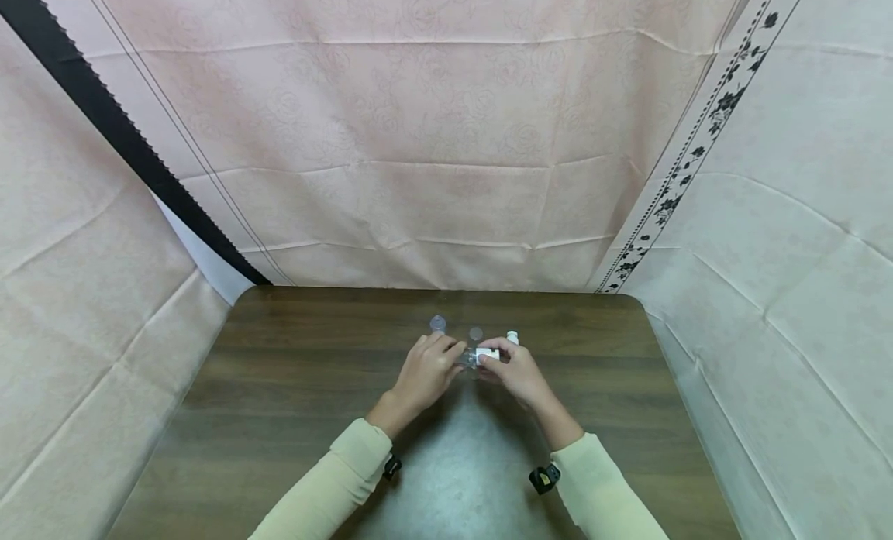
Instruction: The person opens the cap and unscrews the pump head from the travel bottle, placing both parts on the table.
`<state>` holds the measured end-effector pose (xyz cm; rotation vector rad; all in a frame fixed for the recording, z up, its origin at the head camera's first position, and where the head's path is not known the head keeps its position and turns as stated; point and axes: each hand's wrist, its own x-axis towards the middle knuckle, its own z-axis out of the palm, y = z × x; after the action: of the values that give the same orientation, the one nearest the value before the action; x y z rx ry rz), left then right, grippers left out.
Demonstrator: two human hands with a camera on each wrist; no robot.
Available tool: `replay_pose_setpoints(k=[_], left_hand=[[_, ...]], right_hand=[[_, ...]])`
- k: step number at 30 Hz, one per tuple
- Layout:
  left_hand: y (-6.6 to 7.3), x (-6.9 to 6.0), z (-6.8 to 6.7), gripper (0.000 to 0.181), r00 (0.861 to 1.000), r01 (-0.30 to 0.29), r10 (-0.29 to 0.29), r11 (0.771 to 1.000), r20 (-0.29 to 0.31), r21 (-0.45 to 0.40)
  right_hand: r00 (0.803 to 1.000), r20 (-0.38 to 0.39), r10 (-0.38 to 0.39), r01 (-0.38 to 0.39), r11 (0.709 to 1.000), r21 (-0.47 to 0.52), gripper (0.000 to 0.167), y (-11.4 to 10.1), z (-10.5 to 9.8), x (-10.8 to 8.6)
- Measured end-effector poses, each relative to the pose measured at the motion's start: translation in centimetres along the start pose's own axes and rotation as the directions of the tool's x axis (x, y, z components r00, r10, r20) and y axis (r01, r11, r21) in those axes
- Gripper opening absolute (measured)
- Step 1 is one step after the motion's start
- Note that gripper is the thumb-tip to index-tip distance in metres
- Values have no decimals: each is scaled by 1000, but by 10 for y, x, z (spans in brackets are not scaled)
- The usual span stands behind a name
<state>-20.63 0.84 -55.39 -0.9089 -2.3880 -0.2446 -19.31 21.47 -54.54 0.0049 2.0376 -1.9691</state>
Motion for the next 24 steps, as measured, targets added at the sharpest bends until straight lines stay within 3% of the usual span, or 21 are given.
replay_pose_setpoints(k=[8, 24], left_hand=[[1, -3, 0, 30, 999, 39, -38, 998, 36, -46], [2, -3, 0, 34, 994, 92, -86, 992, 60, -92]], right_hand=[[998, -37, -60, 55, 991, -121, 28, 0, 1, -2], [974, -135, -180, 144, 960, -241, 31, -6, 10, -8]])
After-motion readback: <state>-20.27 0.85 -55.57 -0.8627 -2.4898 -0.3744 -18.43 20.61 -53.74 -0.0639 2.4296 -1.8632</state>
